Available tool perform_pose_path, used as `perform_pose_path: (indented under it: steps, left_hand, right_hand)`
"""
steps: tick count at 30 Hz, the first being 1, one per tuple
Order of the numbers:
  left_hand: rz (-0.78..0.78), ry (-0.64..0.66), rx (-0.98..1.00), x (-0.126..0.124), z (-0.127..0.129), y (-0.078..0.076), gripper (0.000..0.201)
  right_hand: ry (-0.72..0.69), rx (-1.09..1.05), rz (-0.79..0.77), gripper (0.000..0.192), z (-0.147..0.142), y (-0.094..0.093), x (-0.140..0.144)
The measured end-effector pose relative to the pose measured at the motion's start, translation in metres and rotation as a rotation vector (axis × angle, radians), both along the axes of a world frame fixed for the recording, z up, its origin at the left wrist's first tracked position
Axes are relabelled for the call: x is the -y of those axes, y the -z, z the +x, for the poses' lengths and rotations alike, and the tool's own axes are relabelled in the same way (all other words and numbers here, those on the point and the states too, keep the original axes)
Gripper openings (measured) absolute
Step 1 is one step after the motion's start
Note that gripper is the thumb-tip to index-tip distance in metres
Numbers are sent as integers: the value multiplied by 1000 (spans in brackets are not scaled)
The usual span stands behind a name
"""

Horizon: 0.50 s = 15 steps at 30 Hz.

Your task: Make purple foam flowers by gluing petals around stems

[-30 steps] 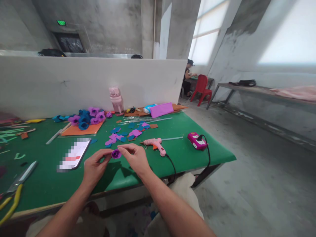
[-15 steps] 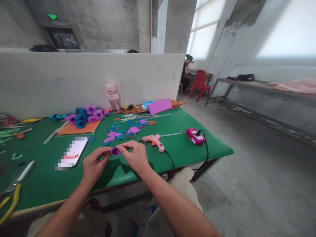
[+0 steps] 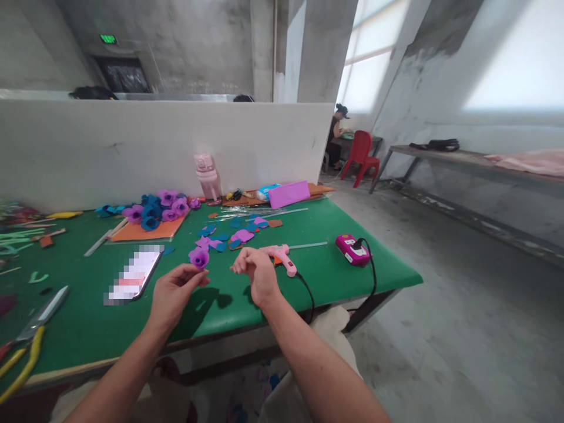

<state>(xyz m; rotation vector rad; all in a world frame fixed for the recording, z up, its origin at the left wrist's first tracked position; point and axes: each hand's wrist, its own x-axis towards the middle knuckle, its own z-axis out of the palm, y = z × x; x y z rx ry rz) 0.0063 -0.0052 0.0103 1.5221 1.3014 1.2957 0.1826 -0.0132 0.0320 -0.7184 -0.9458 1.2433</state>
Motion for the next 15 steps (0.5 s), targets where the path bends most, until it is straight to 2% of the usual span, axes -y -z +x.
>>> perform_pose_path:
  steps: [2,5,8,11,13,14,15]
  left_hand:
    - [-44,12,36,4,3,-5,16]
    - [-64,5,38,11,8,-10,16]
    - [-47,-4,12,17,17,-11,16]
    - [-21,58,-89,21,19,-17,21]
    - [20,115,-267,23,2,-25,28]
    - [62,85,-404,25,-16,-29,32]
    - [103,-12,-540,27,-39,-33,35]
  right_hand:
    - [-24,47,-42,34,-2,3,-1]
    - [-22,218,8,14,-12,10,1]
    - [-133,301,52,35,-25,16,4]
    - [-99,294,42,27,-33,21,6]
    - [-15,310,42,23,-33,21,6]
    - [21,338,35,22,-32,21,6]
    - [41,371,25,22,-30,20,7]
